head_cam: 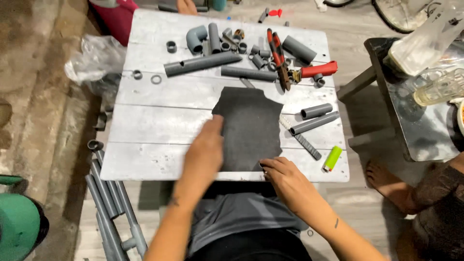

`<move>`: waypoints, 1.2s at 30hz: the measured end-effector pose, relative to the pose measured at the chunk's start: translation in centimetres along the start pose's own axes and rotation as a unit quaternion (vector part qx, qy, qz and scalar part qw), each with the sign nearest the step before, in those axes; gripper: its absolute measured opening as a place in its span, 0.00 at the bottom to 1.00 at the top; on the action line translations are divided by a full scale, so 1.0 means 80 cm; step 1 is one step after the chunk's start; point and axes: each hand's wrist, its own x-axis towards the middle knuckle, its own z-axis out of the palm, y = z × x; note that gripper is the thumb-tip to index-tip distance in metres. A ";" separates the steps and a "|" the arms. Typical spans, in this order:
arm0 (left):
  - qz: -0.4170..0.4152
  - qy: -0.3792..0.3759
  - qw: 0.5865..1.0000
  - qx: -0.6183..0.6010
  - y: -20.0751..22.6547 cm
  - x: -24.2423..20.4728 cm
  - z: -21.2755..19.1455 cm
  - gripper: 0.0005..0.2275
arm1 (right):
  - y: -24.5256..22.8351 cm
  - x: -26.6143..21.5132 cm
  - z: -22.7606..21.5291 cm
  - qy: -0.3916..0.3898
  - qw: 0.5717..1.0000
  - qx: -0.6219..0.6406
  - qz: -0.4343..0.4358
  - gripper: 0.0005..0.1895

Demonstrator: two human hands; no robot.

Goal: Sand a piece of material and inspect PVC pipe fittings on a workbench

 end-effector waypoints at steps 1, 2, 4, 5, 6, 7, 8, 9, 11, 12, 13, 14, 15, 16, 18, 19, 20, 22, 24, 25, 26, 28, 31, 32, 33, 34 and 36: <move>0.004 0.002 1.000 0.005 -0.002 0.016 -0.033 0.23 | 0.003 0.002 -0.001 0.006 1.000 0.000 -0.002 0.10; -0.043 0.040 0.995 0.077 -0.003 0.032 -0.065 0.16 | 0.004 0.003 -0.002 0.020 1.000 -0.007 0.004 0.10; -0.088 0.080 0.981 0.152 -0.023 0.065 -0.113 0.14 | 0.011 0.002 0.003 0.037 0.999 -0.014 0.009 0.11; -0.067 0.075 0.970 0.221 -0.042 0.084 -0.129 0.11 | 0.017 0.000 0.008 0.041 0.999 -0.015 0.018 0.10; -0.045 0.071 0.953 0.290 -0.061 0.104 -0.147 0.10 | 0.024 0.001 0.013 0.045 0.998 -0.017 0.026 0.10; -0.041 0.073 0.952 0.293 -0.086 0.118 -0.144 0.10 | 0.024 0.003 0.012 0.051 0.998 -0.017 0.025 0.10; -0.035 0.075 0.949 0.304 -0.113 0.129 -0.139 0.10 | 0.024 0.004 0.012 0.045 0.998 -0.024 0.045 0.05; -0.028 0.076 0.946 0.315 -0.141 0.140 -0.135 0.10 | 0.023 0.005 0.012 0.039 0.997 -0.031 0.066 0.03; -0.013 0.087 0.934 0.346 -0.143 0.146 -0.137 0.07 | 0.036 0.006 0.025 0.053 0.994 -0.071 0.061 0.04; -0.002 0.097 0.923 0.372 -0.145 0.147 -0.136 0.05 | 0.042 0.005 0.032 0.062 0.990 -0.112 0.056 0.04; 0.000 0.097 0.923 0.373 -0.157 0.151 -0.134 0.05 | 0.038 0.007 0.025 0.064 0.990 -0.111 0.058 0.04; 0.004 0.093 0.917 0.388 -0.170 0.155 -0.133 0.04 | 0.033 0.011 0.018 0.067 0.993 -0.078 0.061 0.04; 0.008 0.089 0.911 0.403 -0.183 0.160 -0.131 0.03 | 0.029 0.015 0.011 0.071 0.994 -0.045 0.063 0.04; 0.009 0.090 0.910 0.404 -0.177 0.161 -0.134 0.03 | 0.029 0.017 0.005 0.073 0.994 -0.045 0.064 0.04; 0.004 0.083 0.913 0.398 -0.164 0.163 -0.137 0.04 | 0.030 0.021 -0.005 0.117 0.988 0.064 0.079 0.04; 0.006 0.082 0.913 0.399 -0.154 0.161 -0.142 0.04 | 0.027 0.026 -0.011 0.118 0.988 0.065 0.081 0.04; 0.012 0.099 0.920 0.379 -0.144 0.158 -0.145 0.04 | 0.023 0.030 -0.016 0.190 0.974 0.108 0.058 0.02; 0.023 0.112 0.927 0.357 -0.131 0.153 -0.153 0.03 | 0.015 0.037 -0.027 0.262 0.953 0.147 0.042 0.01; 0.073 0.113 0.943 0.303 -0.122 0.152 -0.164 0.01 | 0.007 0.043 -0.037 0.326 0.920 0.217 0.003 0.01; 0.080 0.109 0.945 0.299 -0.116 0.154 -0.162 0.01 | 0.000 0.043 -0.046 0.330 0.920 0.212 0.010 0.01; 0.089 0.115 0.962 0.229 -0.113 0.150 -0.164 0.01 | -0.008 0.044 -0.054 0.338 0.913 0.227 -0.017 0.02; 0.099 0.121 0.975 0.160 -0.083 0.138 -0.169 0.03 | -0.020 0.045 -0.065 0.348 0.905 0.241 -0.045 0.04; -0.016 0.135 0.990 0.026 -0.015 0.113 -0.166 0.06 | -0.026 0.043 -0.071 0.358 0.889 0.279 -0.065 0.05; 0.000 0.129 0.989 -0.073 0.001 0.104 -0.160 0.05 | -0.027 0.043 -0.071 0.371 0.882 0.279 -0.084 0.05; 0.016 0.121 0.978 -0.171 0.016 0.095 -0.155 0.05 | -0.028 0.043 -0.070 0.383 0.874 0.280 -0.102 0.05; 0.017 0.121 0.977 -0.172 0.021 0.085 -0.145 0.05 | -0.029 0.042 -0.069 0.384 0.874 0.279 -0.103 0.05; 0.047 0.065 0.920 -0.383 0.029 0.067 -0.125 0.03 | -0.031 0.044 -0.067 0.392 0.867 0.287 -0.113 0.07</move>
